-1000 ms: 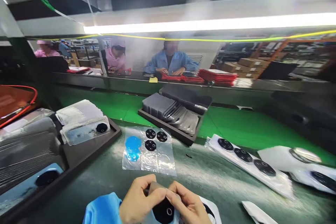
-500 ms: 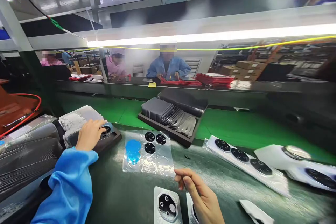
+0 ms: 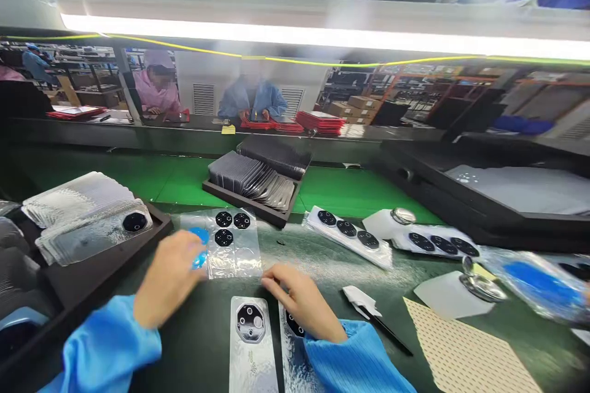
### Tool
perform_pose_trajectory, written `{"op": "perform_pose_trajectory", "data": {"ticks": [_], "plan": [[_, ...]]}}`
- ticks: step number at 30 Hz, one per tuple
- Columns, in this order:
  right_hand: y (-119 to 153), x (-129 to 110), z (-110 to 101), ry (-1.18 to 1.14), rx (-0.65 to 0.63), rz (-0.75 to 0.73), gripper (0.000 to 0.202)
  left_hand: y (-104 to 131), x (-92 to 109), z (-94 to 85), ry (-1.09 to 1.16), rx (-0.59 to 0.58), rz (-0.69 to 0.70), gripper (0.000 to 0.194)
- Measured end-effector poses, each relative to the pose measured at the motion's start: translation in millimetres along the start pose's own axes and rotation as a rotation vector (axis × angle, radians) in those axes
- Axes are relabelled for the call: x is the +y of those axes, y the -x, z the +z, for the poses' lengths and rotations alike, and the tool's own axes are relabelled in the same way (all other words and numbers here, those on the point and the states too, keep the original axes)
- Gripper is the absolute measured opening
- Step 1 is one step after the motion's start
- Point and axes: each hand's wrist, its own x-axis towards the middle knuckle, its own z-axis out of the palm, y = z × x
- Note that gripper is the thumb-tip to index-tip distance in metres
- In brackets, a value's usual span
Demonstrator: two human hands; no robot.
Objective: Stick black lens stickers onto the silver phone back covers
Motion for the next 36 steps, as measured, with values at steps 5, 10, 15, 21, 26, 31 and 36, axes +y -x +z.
{"op": "perform_pose_trajectory", "data": {"ticks": [5,10,15,21,26,31,36], "plan": [[6,-11,14,0.312,-0.121,-0.027,0.012,39,17,52.4,-0.033,-0.398,0.116,0.088],[8,-18,26,0.504,-0.131,-0.031,0.009,44,29,63.0,-0.038,-0.456,0.036,0.095],[7,-18,28,0.445,-0.160,-0.036,0.014,43,24,59.7,-0.029,-0.461,-0.005,0.110],[8,-24,25,0.369,-0.238,-0.018,0.015,45,21,58.7,0.066,-0.494,0.003,0.103],[-28,-29,-5,0.288,-0.262,-0.026,0.010,51,14,62.2,0.272,-0.437,-0.020,0.108],[-111,-20,-10,0.292,-0.297,-0.007,0.014,65,8,62.0,0.381,-0.444,-0.075,0.105],[-156,-9,28,0.350,-0.365,0.023,0.026,75,1,53.8,0.516,-0.408,-0.147,0.106]]}}
